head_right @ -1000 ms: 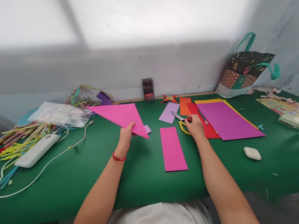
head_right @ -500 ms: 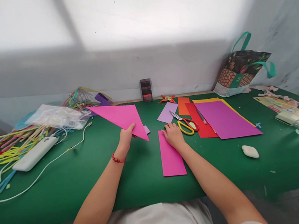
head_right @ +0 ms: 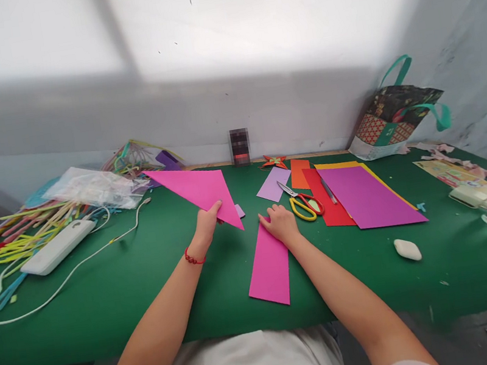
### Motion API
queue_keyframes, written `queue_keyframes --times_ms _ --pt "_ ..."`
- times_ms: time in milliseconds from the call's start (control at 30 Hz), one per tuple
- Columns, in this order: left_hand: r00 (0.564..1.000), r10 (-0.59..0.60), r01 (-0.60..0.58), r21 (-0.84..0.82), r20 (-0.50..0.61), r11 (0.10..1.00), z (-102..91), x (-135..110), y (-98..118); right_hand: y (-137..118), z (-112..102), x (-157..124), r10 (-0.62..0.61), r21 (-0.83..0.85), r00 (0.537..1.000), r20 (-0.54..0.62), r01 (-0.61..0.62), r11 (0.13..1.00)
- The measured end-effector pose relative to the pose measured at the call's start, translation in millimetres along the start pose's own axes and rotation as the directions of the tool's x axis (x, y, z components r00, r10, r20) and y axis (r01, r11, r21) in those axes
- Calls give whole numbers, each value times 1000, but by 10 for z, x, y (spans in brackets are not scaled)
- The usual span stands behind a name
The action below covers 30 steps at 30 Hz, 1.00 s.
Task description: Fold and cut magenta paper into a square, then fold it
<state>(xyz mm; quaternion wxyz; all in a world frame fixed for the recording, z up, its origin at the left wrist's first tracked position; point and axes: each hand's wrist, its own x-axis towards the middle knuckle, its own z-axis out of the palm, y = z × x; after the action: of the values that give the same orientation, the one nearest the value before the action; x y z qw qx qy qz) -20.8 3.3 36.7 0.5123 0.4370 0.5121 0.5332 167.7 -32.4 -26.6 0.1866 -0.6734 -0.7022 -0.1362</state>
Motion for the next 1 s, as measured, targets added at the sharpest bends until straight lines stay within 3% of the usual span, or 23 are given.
queue_keyframes --times_ms 100,200,300,400,467,533,633,733,767,900,967,1000 --pt "1000 16 -16 -8 -3 1000 -7 4 -3 21 -37 9 -32 96 998 50 27 995" --pt "999 44 -44 -15 -6 999 -28 9 3 113 -100 25 -34 332 989 145 -16 943" --pt "997 71 -72 -26 -18 997 -48 12 13 277 -165 47 -9 630 974 228 -140 764" --pt "996 83 -83 -18 -14 996 -60 18 17 477 -179 84 182 801 946 268 -324 504" --pt "996 86 -86 -12 -11 996 -64 21 14 603 -144 115 387 879 892 234 -364 308" --pt "996 85 -85 -10 -14 996 -67 22 12 714 -81 144 553 914 798 239 -376 148" --pt "997 80 -80 -2 -8 997 -68 18 15 868 18 171 734 931 647 205 -361 58" --pt "997 71 -71 0 -19 998 -65 18 19 1023 57 170 886 956 433 167 -291 -38" --pt "997 66 -66 1 -25 998 -63 20 20 1071 52 164 905 959 395 160 -279 -48" --pt "998 55 -54 20 -29 998 -55 28 18 1179 -43 132 927 965 342 152 -254 -65" --pt "998 57 -56 22 -26 998 -53 29 16 1158 -115 122 912 962 360 197 -249 -110" --pt "998 58 -57 20 -26 998 -52 30 15 1130 -152 121 888 956 392 239 -254 -145"
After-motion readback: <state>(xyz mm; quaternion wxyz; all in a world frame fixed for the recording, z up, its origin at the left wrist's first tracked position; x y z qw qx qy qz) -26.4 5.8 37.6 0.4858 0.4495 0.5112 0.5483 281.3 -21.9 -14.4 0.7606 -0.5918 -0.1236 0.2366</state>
